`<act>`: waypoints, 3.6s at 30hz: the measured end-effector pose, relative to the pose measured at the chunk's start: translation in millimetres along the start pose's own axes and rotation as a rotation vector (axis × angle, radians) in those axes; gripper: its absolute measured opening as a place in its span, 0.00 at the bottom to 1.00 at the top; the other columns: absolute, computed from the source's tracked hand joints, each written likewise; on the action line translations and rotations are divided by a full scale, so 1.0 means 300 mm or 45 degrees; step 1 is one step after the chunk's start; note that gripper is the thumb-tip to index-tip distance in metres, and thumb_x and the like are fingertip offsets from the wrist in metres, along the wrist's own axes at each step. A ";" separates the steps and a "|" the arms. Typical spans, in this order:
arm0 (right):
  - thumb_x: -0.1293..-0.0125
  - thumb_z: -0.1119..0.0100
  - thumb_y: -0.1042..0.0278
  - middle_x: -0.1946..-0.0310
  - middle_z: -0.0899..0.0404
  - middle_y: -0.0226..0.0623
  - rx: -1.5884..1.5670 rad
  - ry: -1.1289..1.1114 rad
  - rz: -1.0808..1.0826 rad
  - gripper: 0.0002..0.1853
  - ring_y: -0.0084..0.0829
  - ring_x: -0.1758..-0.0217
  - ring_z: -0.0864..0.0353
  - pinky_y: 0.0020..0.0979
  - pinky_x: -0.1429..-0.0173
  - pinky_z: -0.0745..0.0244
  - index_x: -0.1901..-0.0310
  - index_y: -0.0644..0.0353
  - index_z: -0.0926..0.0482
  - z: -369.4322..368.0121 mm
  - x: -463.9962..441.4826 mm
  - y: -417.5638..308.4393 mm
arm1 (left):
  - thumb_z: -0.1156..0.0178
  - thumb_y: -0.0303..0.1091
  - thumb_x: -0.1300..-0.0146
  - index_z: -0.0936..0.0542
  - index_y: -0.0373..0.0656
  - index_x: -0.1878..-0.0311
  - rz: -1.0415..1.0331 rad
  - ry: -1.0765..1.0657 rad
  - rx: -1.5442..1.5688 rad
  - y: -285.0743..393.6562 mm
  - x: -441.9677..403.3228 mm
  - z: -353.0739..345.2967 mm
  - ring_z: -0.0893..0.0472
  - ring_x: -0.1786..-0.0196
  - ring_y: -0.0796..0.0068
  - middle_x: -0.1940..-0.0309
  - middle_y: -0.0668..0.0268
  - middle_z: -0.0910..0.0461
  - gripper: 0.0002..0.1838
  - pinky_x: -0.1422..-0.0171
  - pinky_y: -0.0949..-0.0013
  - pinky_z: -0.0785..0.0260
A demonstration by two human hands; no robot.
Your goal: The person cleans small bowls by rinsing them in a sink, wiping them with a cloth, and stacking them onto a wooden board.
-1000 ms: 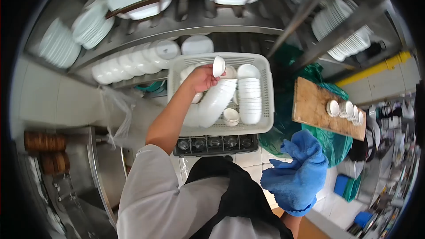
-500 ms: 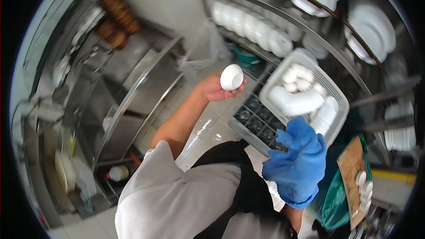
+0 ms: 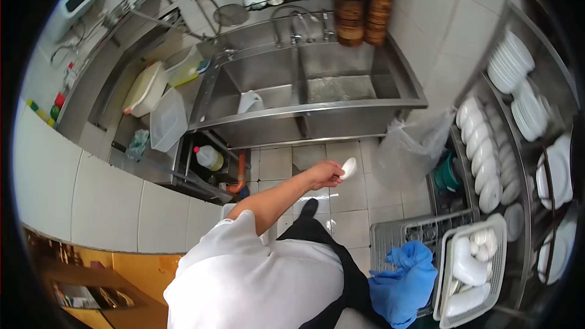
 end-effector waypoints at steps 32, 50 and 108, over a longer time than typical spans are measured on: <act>0.34 0.44 0.64 0.72 0.31 0.27 1.208 -0.780 -0.169 0.06 0.25 0.71 0.29 0.30 0.64 0.31 0.66 0.55 0.30 -1.624 -0.413 0.536 | 0.50 0.23 0.39 0.27 0.26 0.52 -1.041 1.216 0.759 1.130 0.251 2.272 0.15 0.70 0.66 0.65 0.51 0.19 0.13 0.69 0.69 0.19; 0.45 0.28 0.65 0.64 0.23 0.29 0.874 -1.284 0.117 0.18 0.34 0.60 0.21 0.36 0.39 0.38 0.58 0.58 0.27 -1.745 -0.660 0.476 | 0.45 0.25 0.38 0.25 0.31 0.54 -0.912 1.312 0.502 1.363 0.384 2.192 0.16 0.72 0.70 0.68 0.56 0.18 0.11 0.71 0.72 0.19; 0.39 0.41 0.64 0.40 0.28 0.50 1.572 0.875 1.042 0.30 0.45 0.55 0.18 0.38 0.45 0.29 0.35 0.59 0.35 -0.659 0.135 0.271 | 0.42 0.42 0.28 0.21 0.40 0.41 0.367 -1.369 -1.580 0.433 0.227 0.232 0.23 0.51 0.81 0.55 0.69 0.18 0.19 0.42 0.75 0.33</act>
Point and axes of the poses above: each hand's wrist, its own x-axis away from the middle knuckle, its own z-axis out of the back of the hand, y = z × x, the point moved 8 cm from there along -x, towards the middle knuckle
